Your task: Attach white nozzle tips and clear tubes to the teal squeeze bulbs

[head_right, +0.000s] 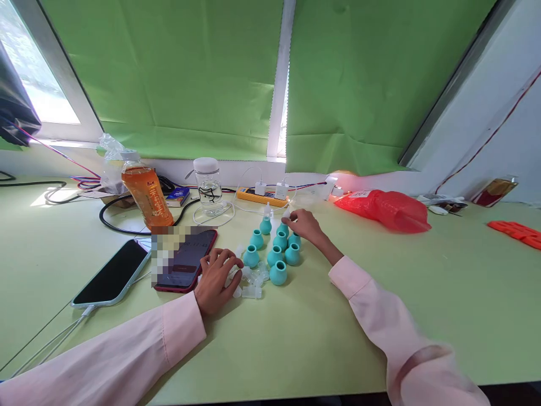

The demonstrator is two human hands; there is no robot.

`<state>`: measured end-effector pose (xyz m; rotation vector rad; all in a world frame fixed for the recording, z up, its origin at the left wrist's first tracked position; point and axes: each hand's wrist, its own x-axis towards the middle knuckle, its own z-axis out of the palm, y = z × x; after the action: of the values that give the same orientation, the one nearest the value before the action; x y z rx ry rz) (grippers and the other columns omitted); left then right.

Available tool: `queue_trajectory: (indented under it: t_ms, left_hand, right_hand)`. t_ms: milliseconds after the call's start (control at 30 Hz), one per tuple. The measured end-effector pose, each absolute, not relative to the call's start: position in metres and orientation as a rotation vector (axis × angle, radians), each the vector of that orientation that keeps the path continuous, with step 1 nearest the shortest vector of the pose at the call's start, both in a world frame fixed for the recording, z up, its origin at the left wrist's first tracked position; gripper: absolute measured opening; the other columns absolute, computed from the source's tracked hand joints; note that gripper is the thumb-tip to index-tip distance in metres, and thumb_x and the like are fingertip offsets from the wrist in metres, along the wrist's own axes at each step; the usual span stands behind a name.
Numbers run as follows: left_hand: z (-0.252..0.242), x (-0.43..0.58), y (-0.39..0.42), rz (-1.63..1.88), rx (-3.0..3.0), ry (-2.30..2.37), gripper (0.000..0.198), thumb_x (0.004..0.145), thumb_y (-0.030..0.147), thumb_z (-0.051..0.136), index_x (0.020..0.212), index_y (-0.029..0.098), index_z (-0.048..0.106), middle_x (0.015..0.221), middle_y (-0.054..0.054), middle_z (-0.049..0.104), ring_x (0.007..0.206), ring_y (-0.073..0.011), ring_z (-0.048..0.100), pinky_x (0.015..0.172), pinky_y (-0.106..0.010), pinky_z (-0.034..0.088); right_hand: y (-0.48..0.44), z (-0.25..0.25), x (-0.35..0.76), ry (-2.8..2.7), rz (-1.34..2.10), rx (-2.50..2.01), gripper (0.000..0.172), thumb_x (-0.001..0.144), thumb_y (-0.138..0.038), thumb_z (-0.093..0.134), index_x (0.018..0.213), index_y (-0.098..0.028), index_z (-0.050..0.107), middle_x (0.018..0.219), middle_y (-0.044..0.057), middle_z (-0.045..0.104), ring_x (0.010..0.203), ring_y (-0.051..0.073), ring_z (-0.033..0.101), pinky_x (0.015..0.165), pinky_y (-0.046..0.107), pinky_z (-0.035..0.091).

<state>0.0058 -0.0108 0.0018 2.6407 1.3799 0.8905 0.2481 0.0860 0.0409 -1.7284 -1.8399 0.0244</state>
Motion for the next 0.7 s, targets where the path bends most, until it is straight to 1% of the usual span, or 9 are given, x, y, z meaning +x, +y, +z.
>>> queue_trajectory:
  t_ms: [67,133,167,233,333,400,500,600,700]
  left_hand:
    - [0.002,0.006,-0.011,0.895,2.633,1.378,0.016,0.076,0.020,0.037,0.083,0.019,0.051,0.086,-0.005,0.048,0.088,-0.0221,0.036,0.069,-0.037,0.026]
    - [0.003,0.006,-0.012,0.914,2.617,1.371,0.016,0.077,0.021,0.036,0.083,0.019,0.051,0.087,-0.005,0.048,0.088,-0.0219,0.036,0.069,-0.037,0.026]
    - [0.004,0.005,-0.012,0.928,2.606,1.362,0.017,0.078,0.021,0.035,0.083,0.019,0.051,0.087,-0.005,0.048,0.089,-0.0218,0.036,0.070,-0.037,0.026]
    - [0.007,0.004,-0.013,0.964,2.572,1.331,0.018,0.079,0.023,0.034,0.084,0.019,0.050,0.088,-0.006,0.048,0.089,-0.0216,0.037,0.071,-0.038,0.026]
    - [0.012,0.001,-0.016,1.046,2.524,1.210,0.019,0.079,0.025,0.032,0.086,0.018,0.049,0.086,-0.006,0.049,0.087,-0.0208,0.038,0.072,-0.038,0.026]
    - [0.014,-0.002,-0.018,1.130,2.491,1.081,0.021,0.079,0.025,0.029,0.082,0.018,0.047,0.079,-0.005,0.050,0.081,-0.0194,0.041,0.071,-0.038,0.027]
    - [0.012,-0.004,-0.019,1.252,2.452,0.884,0.026,0.080,0.029,0.023,0.070,0.017,0.044,0.064,-0.004,0.048,0.069,-0.0179,0.042,0.067,-0.037,0.028]
    - [0.008,-0.004,-0.020,1.276,2.466,0.680,0.036,0.077,0.041,0.019,0.063,0.018,0.043,0.056,-0.003,0.045,0.062,-0.0178,0.041,0.062,-0.036,0.030]
    - [0.006,-0.003,-0.020,1.220,2.432,0.561,0.040,0.075,0.047,0.019,0.060,0.018,0.042,0.051,-0.003,0.041,0.055,-0.0166,0.039,0.055,-0.033,0.032]
  right_hand:
    - [0.085,0.041,0.245,-1.800,-0.030,-1.696,0.030,0.070,-0.042,0.048,0.067,-0.015,0.059,0.069,0.007,0.062,0.065,0.019,0.057,0.058,0.029,0.042]
    - [0.077,0.048,0.241,-1.709,-0.144,-1.616,0.030,0.076,-0.040,0.040,0.079,-0.014,0.056,0.082,0.010,0.060,0.079,0.022,0.055,0.069,0.033,0.041]
    - [0.071,0.052,0.239,-1.657,-0.210,-1.543,0.029,0.078,-0.038,0.037,0.085,-0.014,0.053,0.090,0.011,0.058,0.086,0.022,0.052,0.074,0.035,0.039]
    - [0.053,0.063,0.232,-1.546,-0.355,-1.228,0.025,0.081,-0.033,0.033,0.092,-0.015,0.047,0.094,0.010,0.055,0.091,0.021,0.050,0.078,0.037,0.037]
    - [0.014,0.072,0.215,-1.598,-0.327,-0.864,0.018,0.082,-0.027,0.031,0.097,-0.019,0.038,0.092,0.008,0.055,0.085,0.019,0.053,0.073,0.036,0.040]
    - [-0.014,0.069,0.200,-1.837,-0.227,-0.838,0.017,0.079,-0.022,0.037,0.096,-0.021,0.040,0.088,0.006,0.056,0.080,0.018,0.053,0.068,0.033,0.042]
    - [-0.047,0.052,0.179,-2.148,-0.178,-0.724,0.014,0.077,-0.022,0.041,0.090,-0.019,0.043,0.072,0.005,0.054,0.067,0.017,0.051,0.057,0.029,0.042]
    - [-0.062,0.030,0.166,-2.351,-0.268,-0.804,0.011,0.075,-0.023,0.044,0.080,-0.015,0.049,0.063,0.004,0.052,0.060,0.017,0.047,0.051,0.029,0.038]
    - [-0.063,0.015,0.162,-2.368,-0.228,-0.868,0.015,0.076,-0.025,0.043,0.070,-0.014,0.051,0.059,0.004,0.051,0.058,0.016,0.045,0.049,0.027,0.035]
